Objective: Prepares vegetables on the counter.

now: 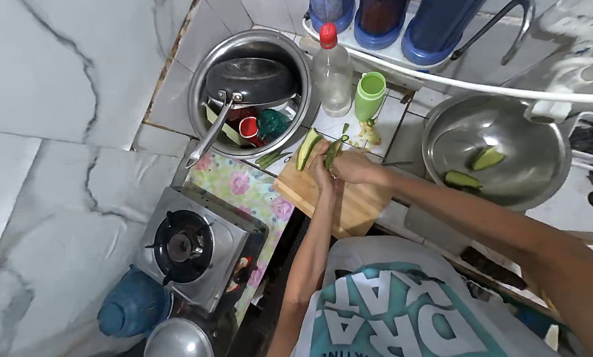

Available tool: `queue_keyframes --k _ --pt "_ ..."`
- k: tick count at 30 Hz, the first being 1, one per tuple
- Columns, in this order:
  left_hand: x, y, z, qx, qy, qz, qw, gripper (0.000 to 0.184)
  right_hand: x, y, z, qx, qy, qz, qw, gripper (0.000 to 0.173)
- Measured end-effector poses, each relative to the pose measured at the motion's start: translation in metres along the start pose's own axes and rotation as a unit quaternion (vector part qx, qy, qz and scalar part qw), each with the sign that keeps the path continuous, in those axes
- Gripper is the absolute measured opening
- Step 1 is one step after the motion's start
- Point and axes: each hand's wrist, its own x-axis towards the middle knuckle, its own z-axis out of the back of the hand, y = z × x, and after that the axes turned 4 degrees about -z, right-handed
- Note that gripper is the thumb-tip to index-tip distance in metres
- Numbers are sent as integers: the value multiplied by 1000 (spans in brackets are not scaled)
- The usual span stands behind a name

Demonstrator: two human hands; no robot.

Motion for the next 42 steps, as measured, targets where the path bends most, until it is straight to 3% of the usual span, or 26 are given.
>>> queue_keyframes --k 2,4,9,12,14,18,20,23,25,28,31,36,38,42 --pt "-1 -9 2 -75 18 46 996 32 5 -12 8 12 37 26 999 38" --pt "-1 -17 0 -172 -20 104 979 28 8 -33 19 38 55 45 997 41" --pt "11 -20 14 -291 -97 194 932 44 25 -89 26 44 -73 -122 989 48" --pt "11 -17 12 -260 -86 192 942 41 20 -79 22 22 -138 -158 978 52" --pt "7 -17 8 -228 -74 195 951 39 14 -55 14 2 -156 -133 979 39" --pt "-3 -14 -2 -97 -47 204 973 35 16 -17 -9 -74 -123 -89 986 21" --pt "-6 -8 -7 -13 -23 160 987 33 17 -1 -15 -94 -94 -97 986 25" --pt "-9 -3 -8 62 8 111 992 40 2 13 -16 -115 -107 -79 984 15" --pt "-5 1 -4 60 17 107 992 43 -4 10 -25 -125 -166 -39 977 8" --pt "12 19 14 1 48 108 993 47 4 1 -39 -133 -223 37 965 11" --pt "2 -2 10 -22 54 53 997 45 -5 20 -19 -87 -124 38 988 15" --pt "3 -10 12 -47 77 13 996 49 23 1 3 62 63 19 996 54" --pt "1 -13 13 -73 73 45 994 48 29 -14 3 167 119 6 979 55" --pt "-3 -14 15 -124 47 137 982 44 21 -45 3 400 191 -52 895 47"
